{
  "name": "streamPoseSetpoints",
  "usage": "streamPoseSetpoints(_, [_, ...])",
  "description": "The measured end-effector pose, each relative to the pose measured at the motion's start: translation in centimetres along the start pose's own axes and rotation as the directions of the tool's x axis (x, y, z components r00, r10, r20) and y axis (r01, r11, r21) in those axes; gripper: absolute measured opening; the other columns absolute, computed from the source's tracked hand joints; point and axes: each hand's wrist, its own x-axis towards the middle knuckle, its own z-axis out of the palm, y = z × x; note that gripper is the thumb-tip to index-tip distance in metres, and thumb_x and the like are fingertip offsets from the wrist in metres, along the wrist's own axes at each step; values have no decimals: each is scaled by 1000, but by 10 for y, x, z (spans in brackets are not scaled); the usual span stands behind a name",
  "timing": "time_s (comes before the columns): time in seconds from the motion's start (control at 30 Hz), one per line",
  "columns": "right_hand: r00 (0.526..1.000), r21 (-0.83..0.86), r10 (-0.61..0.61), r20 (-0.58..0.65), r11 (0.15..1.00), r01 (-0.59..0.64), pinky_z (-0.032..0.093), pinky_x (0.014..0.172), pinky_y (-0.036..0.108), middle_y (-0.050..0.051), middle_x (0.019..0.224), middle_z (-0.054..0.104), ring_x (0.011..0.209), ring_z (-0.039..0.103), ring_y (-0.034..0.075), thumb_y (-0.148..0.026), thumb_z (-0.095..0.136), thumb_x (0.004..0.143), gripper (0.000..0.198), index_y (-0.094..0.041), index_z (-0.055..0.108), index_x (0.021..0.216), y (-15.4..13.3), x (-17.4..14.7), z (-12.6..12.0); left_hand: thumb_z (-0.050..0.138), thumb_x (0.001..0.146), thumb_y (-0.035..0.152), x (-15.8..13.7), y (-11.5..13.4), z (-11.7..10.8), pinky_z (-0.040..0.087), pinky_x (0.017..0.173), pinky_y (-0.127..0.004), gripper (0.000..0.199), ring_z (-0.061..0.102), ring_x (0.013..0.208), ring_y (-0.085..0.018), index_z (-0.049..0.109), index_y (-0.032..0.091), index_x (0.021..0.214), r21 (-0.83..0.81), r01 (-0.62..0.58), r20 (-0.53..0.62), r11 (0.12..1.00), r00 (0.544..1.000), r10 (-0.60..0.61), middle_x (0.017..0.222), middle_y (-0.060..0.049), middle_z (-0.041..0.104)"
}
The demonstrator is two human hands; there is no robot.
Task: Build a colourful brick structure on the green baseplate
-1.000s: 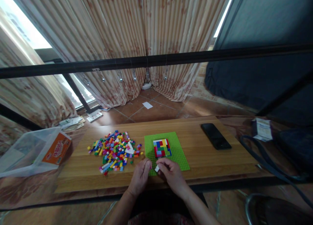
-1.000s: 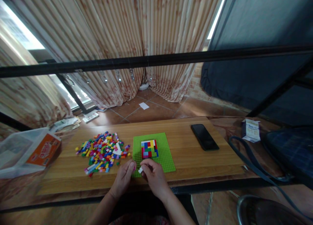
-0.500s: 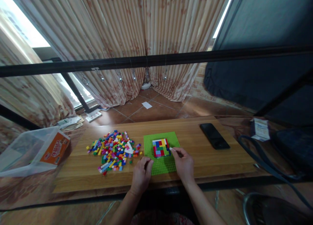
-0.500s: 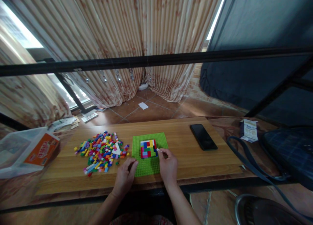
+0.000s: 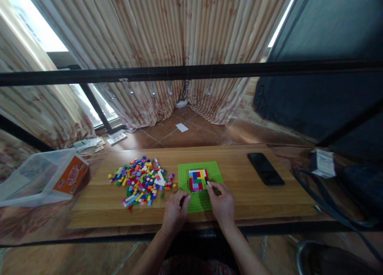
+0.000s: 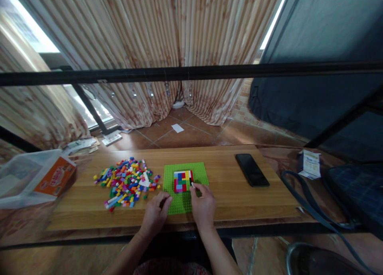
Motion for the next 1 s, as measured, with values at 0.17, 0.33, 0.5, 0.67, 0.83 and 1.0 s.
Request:
streamPoseSetpoints(0.17, [996,-6,-46,75,999,46,47,73,33,9,87,71,80,63,21,-42,54,86,29,-19,71,89,3,-1,-6,47,90,33,0,1,-1,44,68,-28,21,62,74,-18,59,21,78,1,-13,1,1000,1000,13,76,-3,65])
streamPoseSetpoints(0.33, [995,-5,-18,96,1000,19,47,72,33,10,88,71,78,64,21,-41,54,85,29,-18,71,89,4,2,-8,47,91,32,0,1,-1,44,68,-28,21,62,75,-18,59,21,78,11,-19,11,1000,1000,19,76,-3,66])
streamPoseSetpoints(0.5, [996,-5,12,86,1000,-12,47,72,34,10,86,72,76,64,22,-42,54,84,30,-17,70,87,3,6,-6,46,92,31,0,-1,1,44,69,-28,21,62,76,-18,59,20,79,20,-26,19,999,999,26,77,-3,65])
streamPoseSetpoints(0.67, [994,-4,57,89,998,-57,47,72,35,10,85,72,74,64,22,-42,56,81,29,-18,71,84,1,9,-5,46,92,32,-1,-2,2,43,69,-29,21,61,75,-18,58,20,79,32,-35,17,999,999,35,77,-3,65])
streamPoseSetpoints(0.83, [976,13,165,145,986,-168,48,71,34,8,83,74,75,66,23,-44,59,76,29,-19,73,82,-2,16,-7,46,92,32,-1,-6,4,43,71,-29,20,60,75,-18,59,20,81,30,-34,21,999,999,33,77,-3,65])
streamPoseSetpoints(1.0, [967,-21,176,187,984,-175,47,68,33,6,78,74,73,67,23,-45,57,76,31,-20,74,80,-4,24,-12,46,92,31,-1,-7,5,43,71,-28,20,60,76,-17,58,20,80,31,-45,12,998,999,45,77,-3,65])
